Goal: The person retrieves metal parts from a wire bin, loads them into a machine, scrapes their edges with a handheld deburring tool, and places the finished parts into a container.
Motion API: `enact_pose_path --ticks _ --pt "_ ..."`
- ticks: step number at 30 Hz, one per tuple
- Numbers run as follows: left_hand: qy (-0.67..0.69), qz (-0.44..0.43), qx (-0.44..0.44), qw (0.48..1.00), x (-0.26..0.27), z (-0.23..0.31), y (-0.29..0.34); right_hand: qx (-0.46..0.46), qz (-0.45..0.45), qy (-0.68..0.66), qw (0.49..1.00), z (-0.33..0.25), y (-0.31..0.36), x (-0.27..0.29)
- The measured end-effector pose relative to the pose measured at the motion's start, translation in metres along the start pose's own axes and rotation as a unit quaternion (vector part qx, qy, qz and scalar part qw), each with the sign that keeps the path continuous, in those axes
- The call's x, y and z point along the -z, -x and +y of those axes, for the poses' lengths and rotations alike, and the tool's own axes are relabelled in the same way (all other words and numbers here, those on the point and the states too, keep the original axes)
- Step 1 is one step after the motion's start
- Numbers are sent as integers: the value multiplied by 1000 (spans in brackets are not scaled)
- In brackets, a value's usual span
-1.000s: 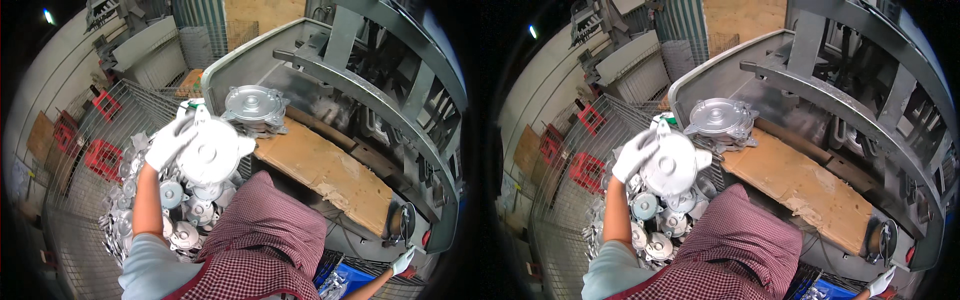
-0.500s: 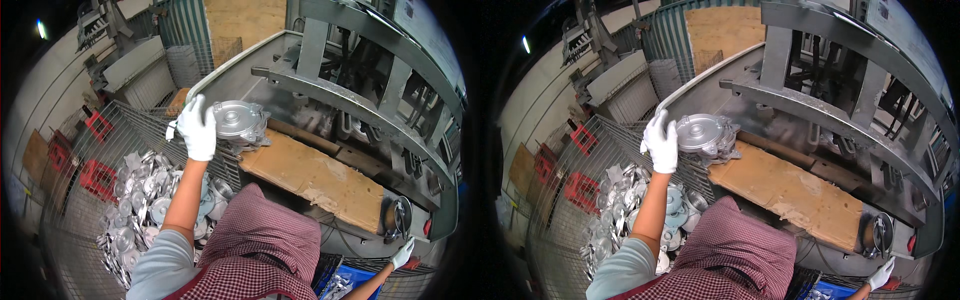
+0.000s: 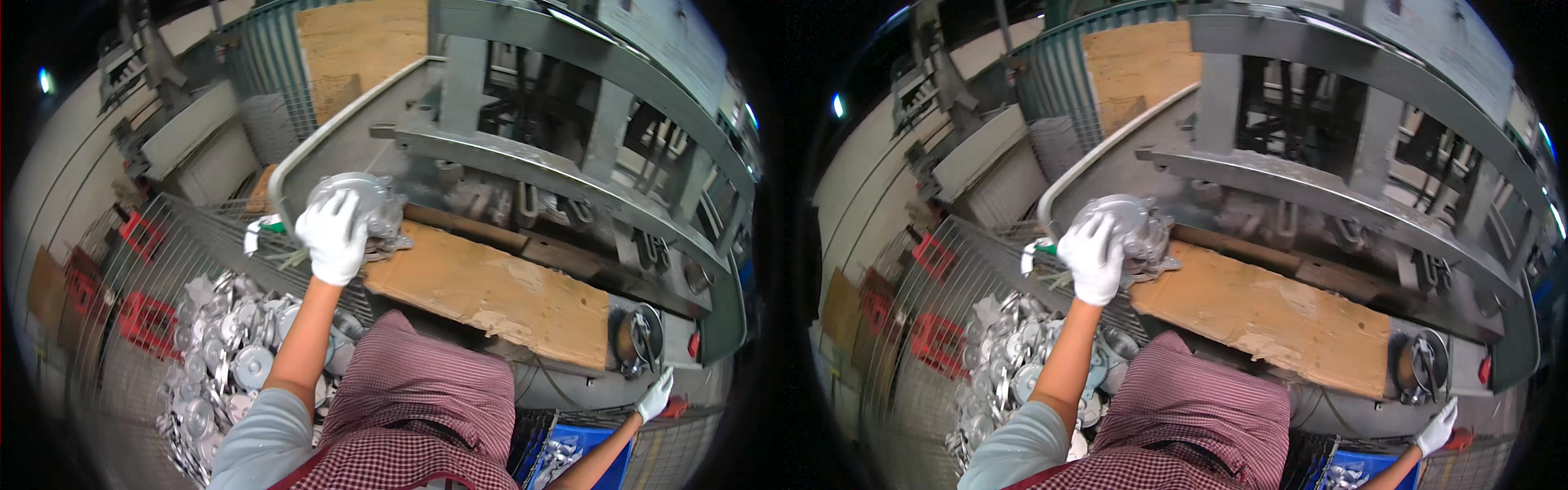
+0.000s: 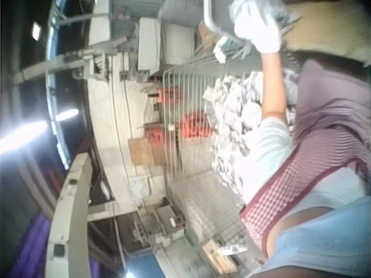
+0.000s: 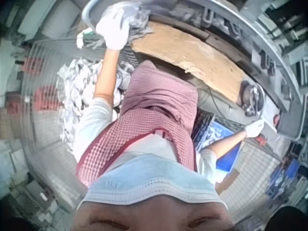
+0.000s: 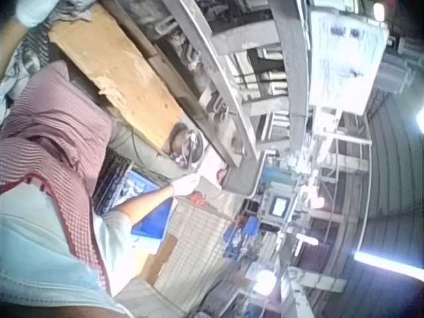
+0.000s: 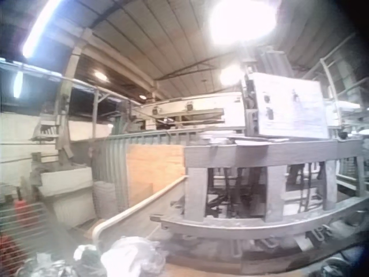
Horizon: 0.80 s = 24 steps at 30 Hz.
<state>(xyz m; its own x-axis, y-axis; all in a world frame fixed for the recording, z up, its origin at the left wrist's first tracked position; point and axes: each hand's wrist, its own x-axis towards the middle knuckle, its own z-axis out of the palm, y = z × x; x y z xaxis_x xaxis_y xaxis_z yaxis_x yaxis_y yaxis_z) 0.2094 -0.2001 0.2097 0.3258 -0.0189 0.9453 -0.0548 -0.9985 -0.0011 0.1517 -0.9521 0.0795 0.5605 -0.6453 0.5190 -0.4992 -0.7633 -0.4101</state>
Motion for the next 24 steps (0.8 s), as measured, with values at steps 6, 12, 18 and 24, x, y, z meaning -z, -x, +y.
enact_pose_path --ticks 6,12,18,24 --pt "219 -139 -153 954 -7 77 26 -35 28 -135 990 -55 16 16" --pt "208 -302 64 928 -111 89 98 -107 -29 -154 982 -92 21 43" --pt "200 -310 66 927 -106 96 93 -54 -177 -86 979 -138 17 75" --pt "223 -311 80 920 -100 107 86 59 -186 -80 978 -131 13 62"
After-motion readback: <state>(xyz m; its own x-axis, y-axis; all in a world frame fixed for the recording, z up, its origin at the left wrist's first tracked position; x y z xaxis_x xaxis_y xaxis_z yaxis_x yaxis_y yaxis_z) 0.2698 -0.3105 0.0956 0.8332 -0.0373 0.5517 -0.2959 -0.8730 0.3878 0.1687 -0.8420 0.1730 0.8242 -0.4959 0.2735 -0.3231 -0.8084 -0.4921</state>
